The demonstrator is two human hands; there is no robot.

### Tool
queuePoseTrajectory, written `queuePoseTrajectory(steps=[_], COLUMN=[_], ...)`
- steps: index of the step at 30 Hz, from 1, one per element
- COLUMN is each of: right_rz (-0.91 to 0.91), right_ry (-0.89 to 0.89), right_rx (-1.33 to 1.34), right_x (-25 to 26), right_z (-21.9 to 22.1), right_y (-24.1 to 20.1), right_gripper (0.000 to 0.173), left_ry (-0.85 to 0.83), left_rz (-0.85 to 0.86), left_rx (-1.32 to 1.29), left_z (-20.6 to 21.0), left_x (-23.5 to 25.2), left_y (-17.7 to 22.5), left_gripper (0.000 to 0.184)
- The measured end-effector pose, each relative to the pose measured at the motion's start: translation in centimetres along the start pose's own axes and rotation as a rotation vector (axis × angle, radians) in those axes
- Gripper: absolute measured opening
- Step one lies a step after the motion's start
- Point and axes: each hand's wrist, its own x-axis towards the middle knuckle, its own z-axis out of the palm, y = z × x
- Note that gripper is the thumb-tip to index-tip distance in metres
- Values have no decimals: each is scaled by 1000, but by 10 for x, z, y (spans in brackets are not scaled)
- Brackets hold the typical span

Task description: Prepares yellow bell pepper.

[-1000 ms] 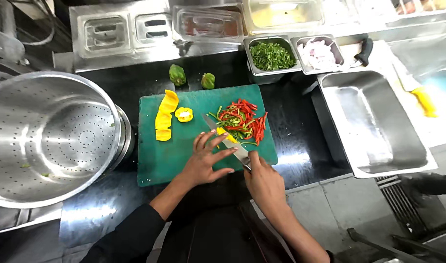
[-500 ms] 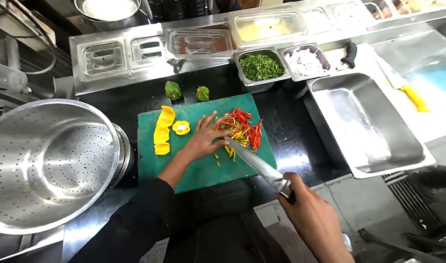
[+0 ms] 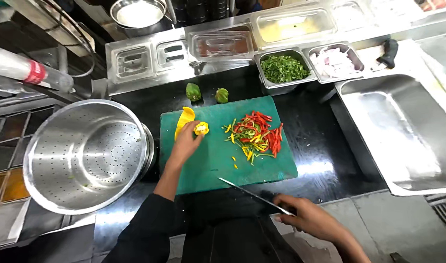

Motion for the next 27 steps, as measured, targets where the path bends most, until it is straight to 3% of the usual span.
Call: queuePoseTrajectory(steps=[2, 6, 12, 15, 18, 24, 27], right_rz=[76, 168, 78, 82, 157, 224, 295], right_ry=[-10, 178, 307, 281, 257, 225, 266], right_rx=[53, 53, 259, 336, 343, 227, 41], right_x=[7, 10, 6, 12, 19, 26, 34], right_z=[-13, -33, -22, -3, 17, 44, 49], right_y=[4, -1, -16, -27, -44, -63, -68], right_gripper=[36, 31, 26, 26, 29, 35, 38], left_ry=[26, 127, -76, -133, -126, 95, 215], left_rz=[36, 112, -171, -369, -426, -521, -477], left_rx=[61, 49, -880, -948, -965, -1139, -1154], left_z=[14, 18, 8, 25, 43, 65, 67], left_x=[4, 13, -29, -59, -83, -106, -108], left_y=[-8, -13, 19, 24, 22, 39, 36], left_gripper=[53, 33, 32, 32, 37, 36, 27])
